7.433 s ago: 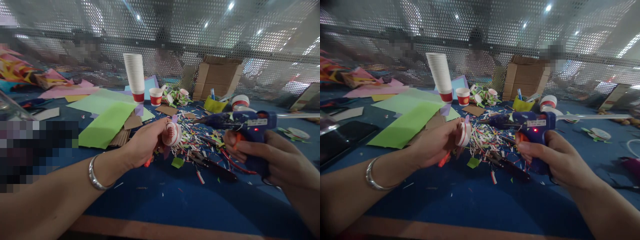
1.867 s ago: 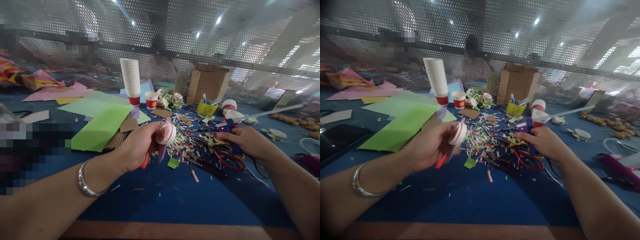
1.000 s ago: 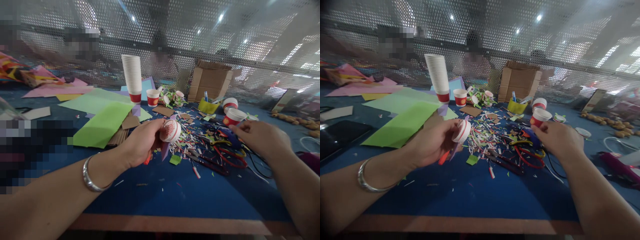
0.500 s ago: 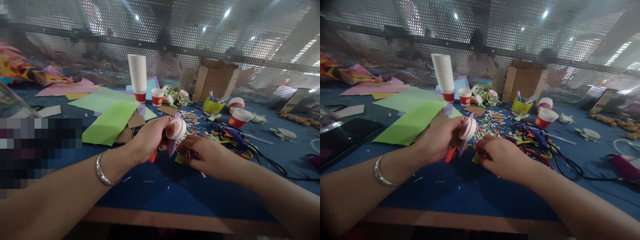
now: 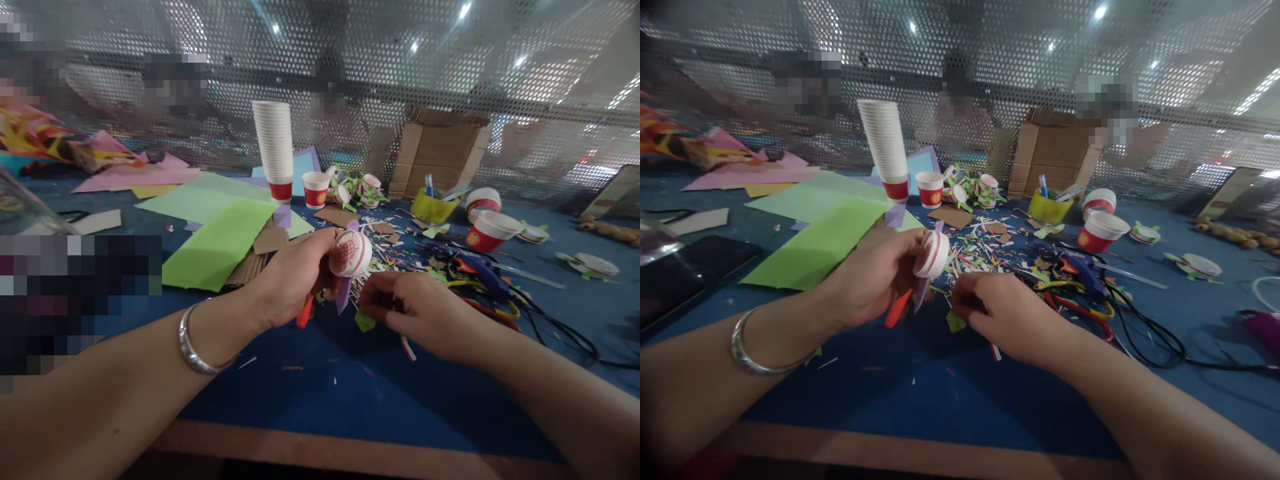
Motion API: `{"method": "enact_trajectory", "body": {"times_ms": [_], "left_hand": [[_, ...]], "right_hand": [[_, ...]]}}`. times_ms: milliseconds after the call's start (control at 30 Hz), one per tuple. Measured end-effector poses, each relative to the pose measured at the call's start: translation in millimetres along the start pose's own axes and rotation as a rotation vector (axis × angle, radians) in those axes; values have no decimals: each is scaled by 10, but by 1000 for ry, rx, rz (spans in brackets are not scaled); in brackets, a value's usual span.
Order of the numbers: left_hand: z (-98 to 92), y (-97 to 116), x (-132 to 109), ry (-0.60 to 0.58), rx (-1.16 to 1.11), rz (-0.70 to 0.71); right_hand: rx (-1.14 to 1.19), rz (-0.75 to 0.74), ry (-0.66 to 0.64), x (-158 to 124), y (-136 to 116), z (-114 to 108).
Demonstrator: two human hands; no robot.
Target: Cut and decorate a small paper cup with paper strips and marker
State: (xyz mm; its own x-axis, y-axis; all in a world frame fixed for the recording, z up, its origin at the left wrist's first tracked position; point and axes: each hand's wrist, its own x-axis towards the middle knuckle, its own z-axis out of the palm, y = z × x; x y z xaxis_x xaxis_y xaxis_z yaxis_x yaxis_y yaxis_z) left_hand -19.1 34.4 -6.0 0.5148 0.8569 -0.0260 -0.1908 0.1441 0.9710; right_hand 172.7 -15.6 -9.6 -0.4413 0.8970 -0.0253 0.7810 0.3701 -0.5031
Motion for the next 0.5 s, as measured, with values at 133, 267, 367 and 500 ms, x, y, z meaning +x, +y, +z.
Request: {"method": "enact_trajectory", "body": {"times_ms": [133, 267, 367, 500], "left_hand": [[3, 1, 15, 2, 27, -16], [-4, -1, 16, 30, 63, -6], [-3, 4, 13, 25, 53, -7], [-6, 4, 6, 10, 62, -7]], "right_hand": [[78, 8, 66, -31, 17, -17], [99, -57, 118, -52, 47, -11], [140, -51, 146, -56, 62, 7], [213, 11, 156, -47, 77, 15]]}}
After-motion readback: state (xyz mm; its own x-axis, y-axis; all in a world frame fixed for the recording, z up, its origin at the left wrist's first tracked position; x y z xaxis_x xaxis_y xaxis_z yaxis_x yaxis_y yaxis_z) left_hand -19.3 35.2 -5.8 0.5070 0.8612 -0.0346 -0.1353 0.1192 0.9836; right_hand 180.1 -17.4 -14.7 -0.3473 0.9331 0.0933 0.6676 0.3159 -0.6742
